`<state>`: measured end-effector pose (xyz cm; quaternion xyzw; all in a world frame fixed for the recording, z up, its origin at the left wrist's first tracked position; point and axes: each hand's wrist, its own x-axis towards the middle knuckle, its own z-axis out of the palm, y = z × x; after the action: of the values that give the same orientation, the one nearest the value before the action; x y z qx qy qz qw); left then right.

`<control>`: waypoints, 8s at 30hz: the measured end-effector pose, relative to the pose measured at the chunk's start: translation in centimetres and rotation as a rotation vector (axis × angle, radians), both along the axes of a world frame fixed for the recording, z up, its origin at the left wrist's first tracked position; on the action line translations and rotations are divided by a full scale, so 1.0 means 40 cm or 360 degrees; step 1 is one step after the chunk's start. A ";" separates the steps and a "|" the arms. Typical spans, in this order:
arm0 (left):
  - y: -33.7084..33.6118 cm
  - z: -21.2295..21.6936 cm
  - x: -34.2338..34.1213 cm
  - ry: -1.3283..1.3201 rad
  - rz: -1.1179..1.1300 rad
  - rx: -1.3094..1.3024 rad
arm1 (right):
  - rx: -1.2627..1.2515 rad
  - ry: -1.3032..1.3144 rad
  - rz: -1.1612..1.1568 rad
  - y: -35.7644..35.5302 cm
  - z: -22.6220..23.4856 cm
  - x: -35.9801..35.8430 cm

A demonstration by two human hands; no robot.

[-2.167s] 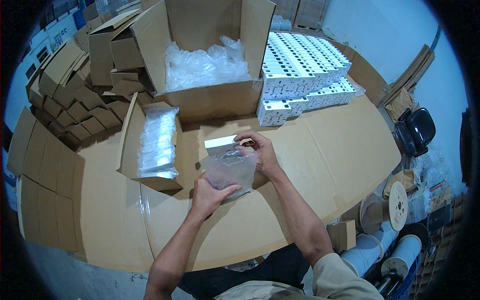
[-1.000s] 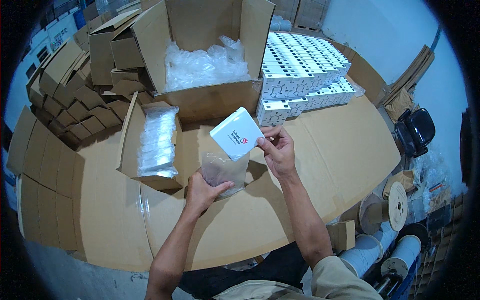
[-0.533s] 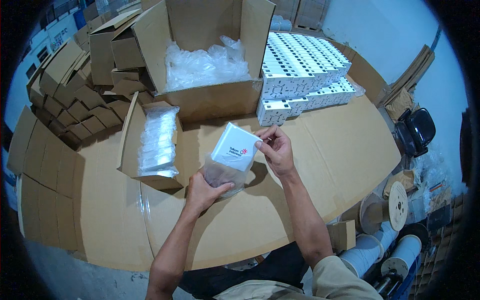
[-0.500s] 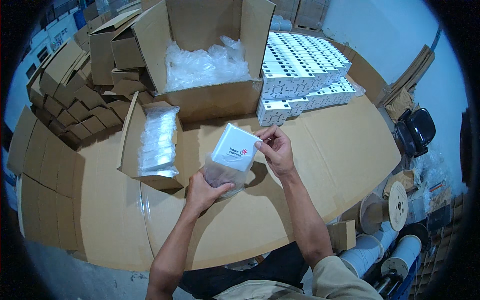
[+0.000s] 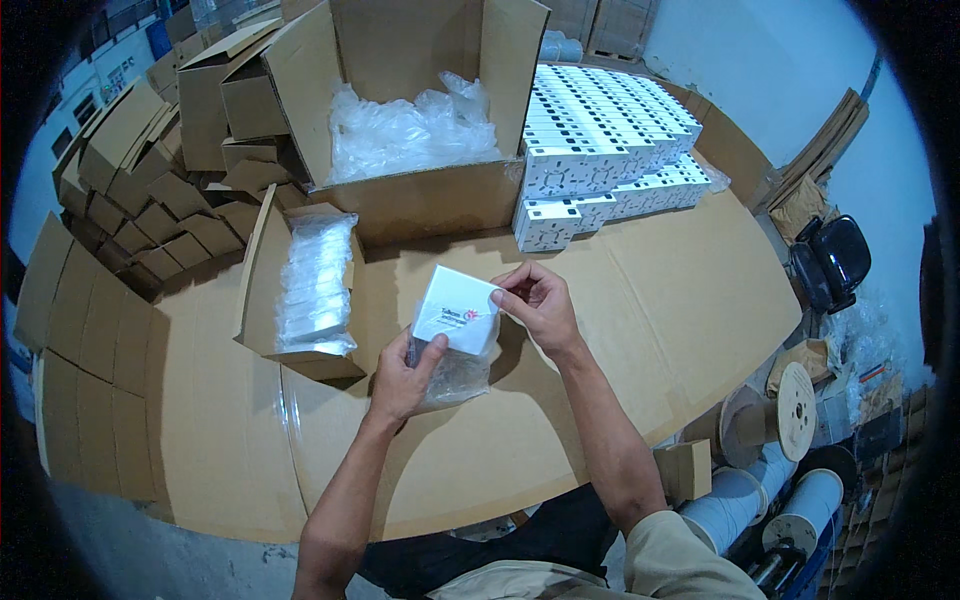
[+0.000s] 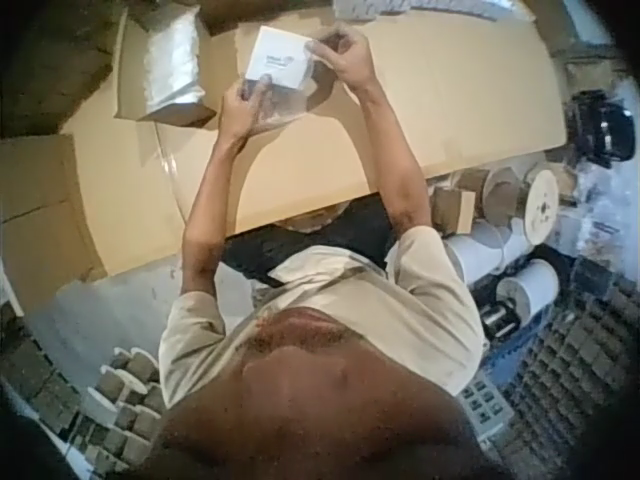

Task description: Packing small white product boxes into larger cardboard shipping boxes.

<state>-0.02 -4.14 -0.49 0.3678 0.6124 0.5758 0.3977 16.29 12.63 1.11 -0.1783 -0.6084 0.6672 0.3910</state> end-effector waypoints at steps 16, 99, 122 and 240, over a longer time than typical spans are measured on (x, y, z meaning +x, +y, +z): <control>0.021 -0.017 0.000 -0.0350 0.0294 0.0178 | -0.0193 -0.0715 0.0393 -0.028 0.034 0.002; 0.043 0.021 0.022 0.0014 0.0582 0.0676 | 0.0072 -0.0670 0.0293 -0.052 0.074 0.010; 0.021 0.052 0.027 0.1184 0.0326 0.0527 | 0.0242 -0.0840 0.0266 -0.039 0.075 0.012; -0.311 0.028 0.109 0.1778 -0.0108 -0.0506 | 0.2158 -0.0693 0.0672 -0.185 0.141 -0.253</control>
<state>4.33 -16.58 0.65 0.5710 0.7962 0.1824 0.0827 6.17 5.22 6.76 0.0948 -0.9719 0.1557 0.1491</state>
